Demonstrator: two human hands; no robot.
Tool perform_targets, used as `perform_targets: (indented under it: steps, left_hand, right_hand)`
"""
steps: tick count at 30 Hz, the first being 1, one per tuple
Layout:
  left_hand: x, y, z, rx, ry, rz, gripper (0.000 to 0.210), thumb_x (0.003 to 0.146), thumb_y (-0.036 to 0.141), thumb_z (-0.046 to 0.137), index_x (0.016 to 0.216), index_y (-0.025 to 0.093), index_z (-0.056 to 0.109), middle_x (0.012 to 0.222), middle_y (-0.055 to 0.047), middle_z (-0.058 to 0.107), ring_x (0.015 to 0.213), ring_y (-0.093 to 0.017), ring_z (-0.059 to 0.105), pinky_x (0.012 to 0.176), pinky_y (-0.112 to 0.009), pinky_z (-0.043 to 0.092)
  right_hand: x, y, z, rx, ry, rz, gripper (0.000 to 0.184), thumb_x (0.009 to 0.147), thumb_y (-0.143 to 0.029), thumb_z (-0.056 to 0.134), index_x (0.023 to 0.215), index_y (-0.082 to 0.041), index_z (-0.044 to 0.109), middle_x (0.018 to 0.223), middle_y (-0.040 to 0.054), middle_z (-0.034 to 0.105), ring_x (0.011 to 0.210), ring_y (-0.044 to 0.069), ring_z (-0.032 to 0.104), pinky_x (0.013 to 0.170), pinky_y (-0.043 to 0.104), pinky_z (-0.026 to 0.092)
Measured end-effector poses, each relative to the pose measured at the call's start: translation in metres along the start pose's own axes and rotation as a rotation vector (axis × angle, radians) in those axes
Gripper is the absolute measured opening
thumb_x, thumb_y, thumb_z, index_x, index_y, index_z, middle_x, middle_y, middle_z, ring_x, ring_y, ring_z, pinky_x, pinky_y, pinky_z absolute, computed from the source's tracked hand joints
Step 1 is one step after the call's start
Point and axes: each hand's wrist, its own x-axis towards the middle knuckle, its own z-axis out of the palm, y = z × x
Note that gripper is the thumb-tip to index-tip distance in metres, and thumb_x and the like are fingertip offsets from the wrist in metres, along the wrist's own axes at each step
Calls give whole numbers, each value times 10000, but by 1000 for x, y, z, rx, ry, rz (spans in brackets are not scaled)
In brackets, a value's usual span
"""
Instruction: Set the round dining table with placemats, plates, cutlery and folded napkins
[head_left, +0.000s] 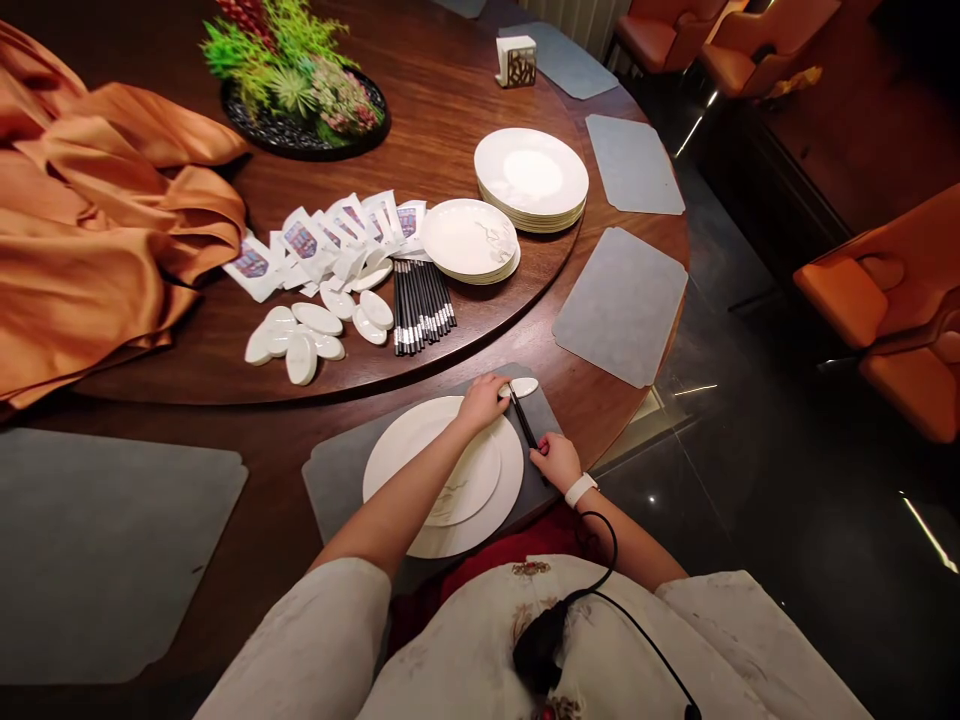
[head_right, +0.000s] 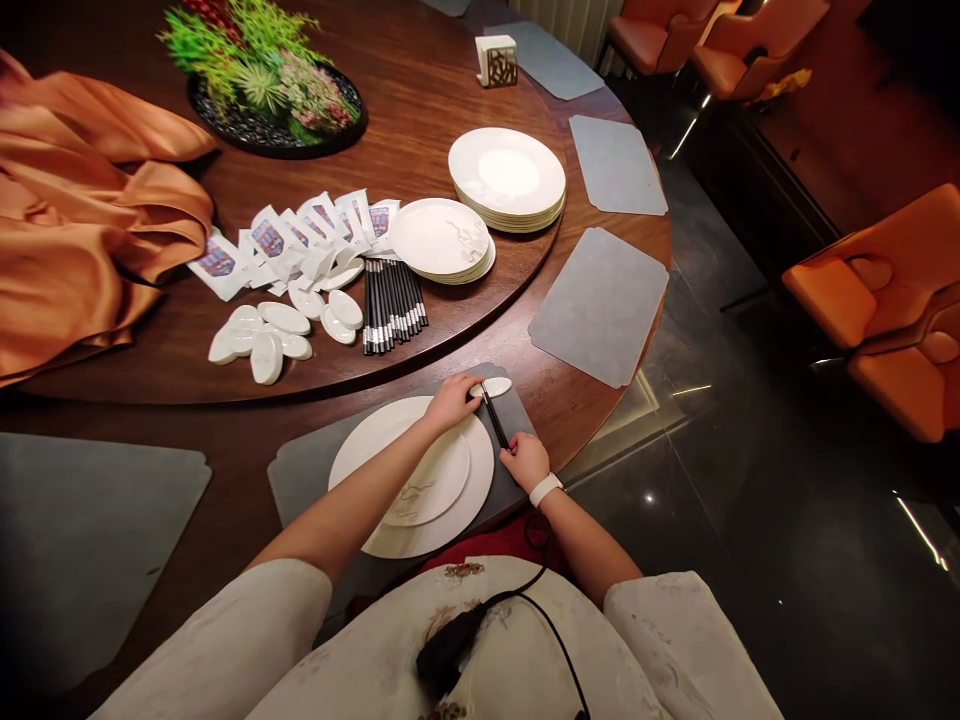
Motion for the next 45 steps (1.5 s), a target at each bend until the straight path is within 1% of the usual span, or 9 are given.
perform_targets:
  steps: [5, 9, 16, 20, 33, 36, 39, 43, 45]
  left_hand:
    - [-9, 5, -1, 41, 19, -29, 438, 840, 257, 599, 1272, 205, 647, 1207, -110, 643, 1114, -312, 559, 1004, -444, 446]
    - [-16, 5, 0, 24, 41, -22, 420, 837, 250, 613, 1255, 224, 649, 1214, -92, 647, 1095, -296, 564, 995, -434, 452]
    - [-18, 4, 2, 9, 62, -18, 349, 846, 230, 601, 1187, 213, 676, 1204, -87, 664, 1080, -289, 568, 975, -427, 460]
    - [-18, 2, 2, 5, 52, -14, 338, 847, 227, 603, 1175, 203, 678, 1197, -90, 674, 1076, -293, 577, 975, -429, 463]
    - [-17, 2, -4, -99, 26, 16, 321, 827, 162, 588, 1132, 171, 691, 1178, -107, 688, 1118, -273, 604, 1020, -417, 471]
    - [-9, 0, -31, -171, 42, 51, 336, 847, 198, 581, 1171, 181, 670, 1159, -99, 684, 1047, -235, 641, 968, -372, 506]
    - [17, -21, -91, -163, 210, 23, 349, 888, 258, 548, 1217, 188, 641, 1177, -96, 675, 1048, -226, 640, 978, -368, 501]
    - [67, -84, -192, -24, 589, -290, 432, 893, 221, 521, 1315, 143, 571, 1352, -151, 576, 1271, -276, 524, 1112, -417, 397]
    - [87, -121, -230, 41, 661, -509, 633, 833, 181, 589, 1448, 133, 445, 1541, -193, 379, 1385, -342, 406, 1141, -488, 347]
  right_hand:
    - [-14, -8, -11, -211, -70, -15, 262, 869, -375, 682, 1005, -167, 597, 973, 75, 665, 858, 190, 616, 698, 263, 394]
    - [-29, 0, -6, -291, -125, -32, 331, 835, -322, 715, 1087, -169, 564, 1061, 90, 636, 875, 202, 619, 718, 266, 407]
    - [-31, 20, 12, -148, -53, -92, 146, 851, -186, 672, 945, -173, 561, 954, 56, 608, 837, 164, 581, 763, 247, 411]
    - [-28, 29, 17, -82, -17, -123, 145, 821, -166, 686, 867, -180, 549, 847, 21, 580, 779, 155, 548, 723, 242, 394]
    - [-23, 27, 7, -29, -95, -125, 172, 782, -237, 661, 758, -216, 492, 704, 1, 565, 689, 176, 548, 665, 270, 410]
    - [-18, 28, 0, 14, -99, -122, 214, 780, -350, 656, 725, -229, 489, 638, -1, 539, 630, 188, 533, 622, 288, 410]
    - [-8, 28, -12, 115, -75, -129, 303, 823, -497, 588, 691, -240, 494, 582, -3, 503, 572, 188, 502, 584, 302, 397]
    - [14, 14, -31, 308, -99, -100, 444, 840, -650, 517, 670, -242, 493, 562, -16, 448, 534, 174, 459, 523, 289, 381]
    - [27, -1, -41, 405, -138, -73, 484, 832, -698, 510, 679, -239, 487, 575, -20, 442, 519, 165, 451, 495, 282, 385]
